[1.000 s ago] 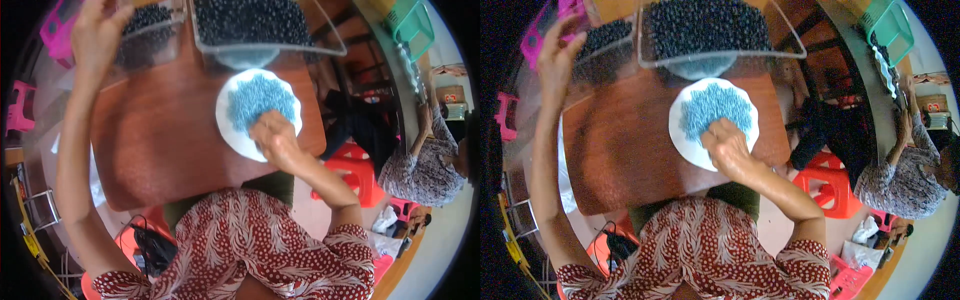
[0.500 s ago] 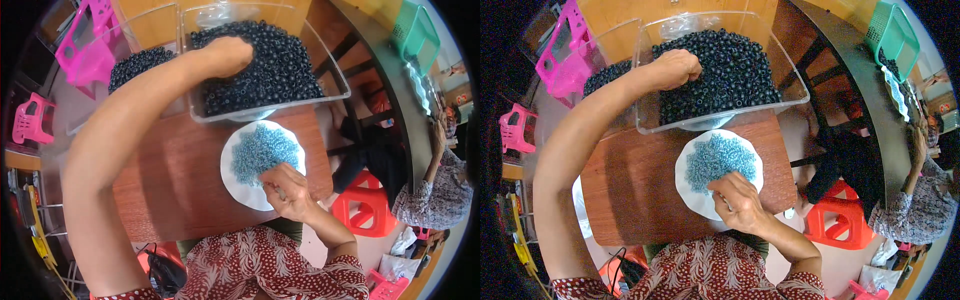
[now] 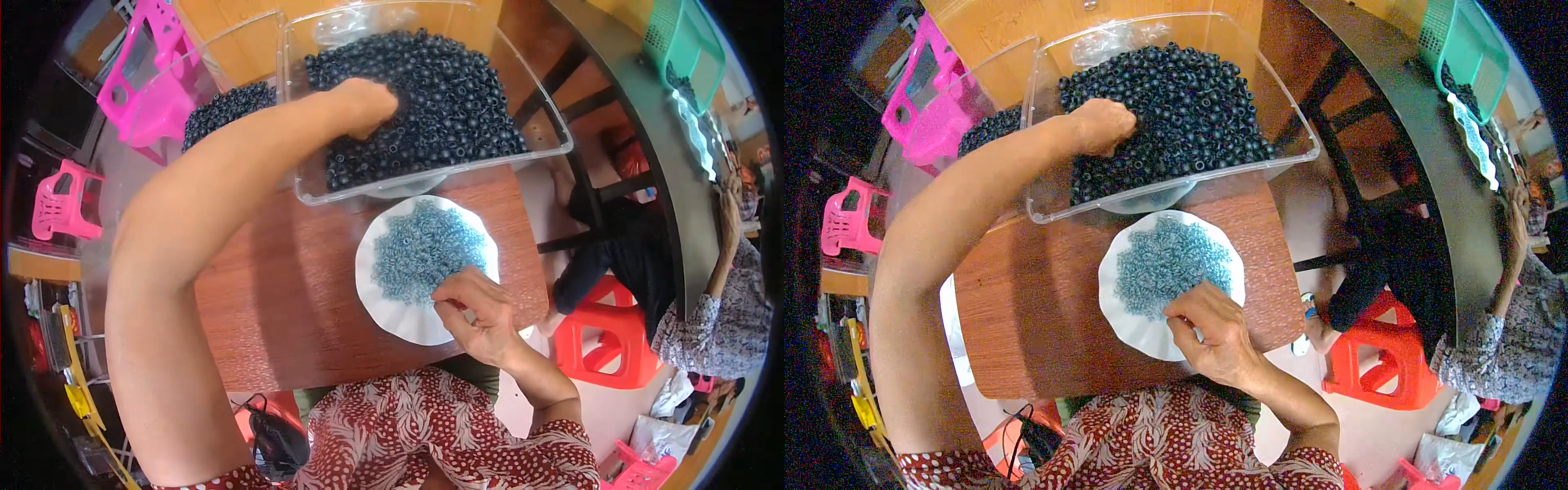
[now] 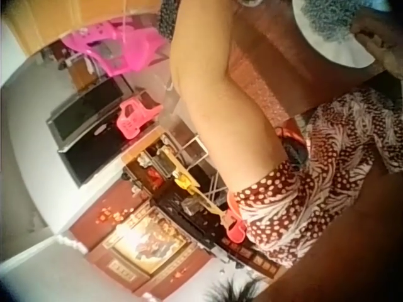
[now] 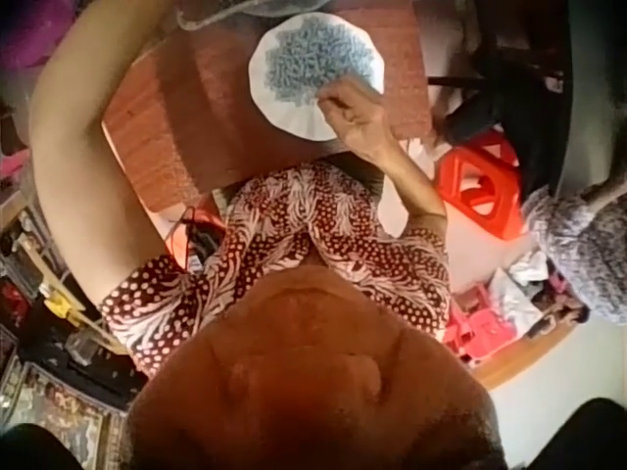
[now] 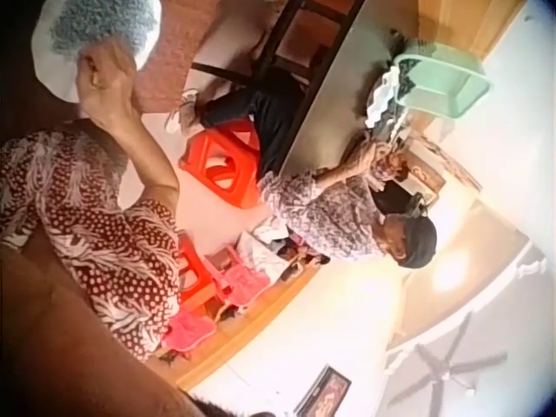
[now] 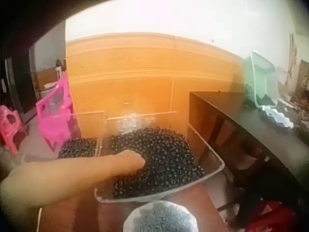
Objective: Picking black beads from a container and placing them into a bowl containing blue beads.
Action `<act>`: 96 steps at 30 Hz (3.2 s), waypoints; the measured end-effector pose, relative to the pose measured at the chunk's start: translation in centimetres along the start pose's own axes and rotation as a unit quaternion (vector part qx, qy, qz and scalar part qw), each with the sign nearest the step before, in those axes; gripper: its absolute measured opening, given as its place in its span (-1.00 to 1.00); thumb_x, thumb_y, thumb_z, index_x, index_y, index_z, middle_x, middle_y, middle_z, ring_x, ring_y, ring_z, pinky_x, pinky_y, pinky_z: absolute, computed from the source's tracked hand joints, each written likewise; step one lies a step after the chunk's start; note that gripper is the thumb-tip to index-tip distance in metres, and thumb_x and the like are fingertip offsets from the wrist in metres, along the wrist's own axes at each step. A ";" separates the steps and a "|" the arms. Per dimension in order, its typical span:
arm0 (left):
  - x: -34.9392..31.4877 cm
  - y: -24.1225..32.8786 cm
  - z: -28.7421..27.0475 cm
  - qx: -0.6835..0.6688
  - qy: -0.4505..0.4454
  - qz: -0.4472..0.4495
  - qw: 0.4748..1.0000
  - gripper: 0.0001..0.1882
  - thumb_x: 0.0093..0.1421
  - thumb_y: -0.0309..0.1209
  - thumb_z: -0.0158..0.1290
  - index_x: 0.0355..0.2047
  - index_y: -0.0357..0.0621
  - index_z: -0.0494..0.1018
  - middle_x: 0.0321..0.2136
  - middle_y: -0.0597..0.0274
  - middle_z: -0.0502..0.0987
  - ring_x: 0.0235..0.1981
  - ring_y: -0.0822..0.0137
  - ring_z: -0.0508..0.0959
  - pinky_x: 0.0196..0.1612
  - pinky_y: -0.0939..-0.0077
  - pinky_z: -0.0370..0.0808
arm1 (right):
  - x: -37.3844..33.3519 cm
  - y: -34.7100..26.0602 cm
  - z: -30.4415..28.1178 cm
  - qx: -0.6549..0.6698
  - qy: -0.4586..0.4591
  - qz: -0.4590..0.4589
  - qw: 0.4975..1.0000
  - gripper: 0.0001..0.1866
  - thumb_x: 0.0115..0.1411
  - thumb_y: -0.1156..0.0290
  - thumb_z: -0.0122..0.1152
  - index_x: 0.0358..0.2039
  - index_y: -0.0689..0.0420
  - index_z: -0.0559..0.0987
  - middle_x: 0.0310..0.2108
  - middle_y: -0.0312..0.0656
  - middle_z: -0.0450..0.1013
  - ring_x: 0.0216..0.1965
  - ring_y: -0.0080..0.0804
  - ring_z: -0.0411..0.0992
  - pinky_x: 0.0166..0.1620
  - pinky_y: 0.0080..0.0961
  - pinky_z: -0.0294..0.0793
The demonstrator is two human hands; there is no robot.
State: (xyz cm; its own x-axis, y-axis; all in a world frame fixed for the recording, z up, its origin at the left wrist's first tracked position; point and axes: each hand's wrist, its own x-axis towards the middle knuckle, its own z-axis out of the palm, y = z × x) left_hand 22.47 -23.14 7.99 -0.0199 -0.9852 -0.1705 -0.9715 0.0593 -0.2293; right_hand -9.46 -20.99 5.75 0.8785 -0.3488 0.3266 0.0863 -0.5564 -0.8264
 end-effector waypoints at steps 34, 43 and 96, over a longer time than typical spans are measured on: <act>1.5 3.1 -0.2 -0.142 -0.055 0.018 0.988 -0.82 -0.31 -0.44 0.21 -0.58 -0.12 0.52 -0.55 0.11 0.53 -0.40 0.10 0.53 -0.35 0.30 0.47 | -0.9 -1.4 0.6 0.024 0.014 0.052 0.998 -0.89 -0.13 0.71 0.14 -0.52 0.27 0.50 -0.55 -0.21 0.40 -0.58 -0.51 0.30 -0.52 -0.64 0.27; 1.4 3.2 1.1 -0.138 0.031 0.061 0.988 -0.93 -0.19 -0.47 0.07 -0.63 -0.19 0.47 -0.57 -0.01 0.50 -0.45 0.01 0.52 -0.39 0.21 0.45 | -1.1 -1.2 0.6 0.013 0.011 0.041 0.999 -0.89 -0.12 0.69 0.15 -0.51 0.27 0.50 -0.55 -0.21 0.39 -0.58 -0.51 0.30 -0.52 -0.64 0.27; -18.9 25.4 1.6 -0.917 0.335 -0.074 0.203 -0.78 0.06 -0.48 0.08 -0.28 -0.34 0.46 -0.53 0.23 0.47 -0.56 0.47 0.41 -0.46 0.67 0.36 | -2.9 -6.5 4.0 0.140 0.101 0.046 0.984 -0.87 -0.03 0.69 0.18 -0.41 0.25 0.50 -0.43 -0.32 0.37 -0.45 -0.67 0.26 -0.32 -0.72 0.29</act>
State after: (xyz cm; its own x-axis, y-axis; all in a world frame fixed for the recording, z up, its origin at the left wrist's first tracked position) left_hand -1.50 -2.76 3.87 0.6103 -0.7920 0.0185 0.5854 0.4666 0.6631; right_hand -10.70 -13.28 8.35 0.7803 -0.5458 0.3053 0.1614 -0.2959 -0.9415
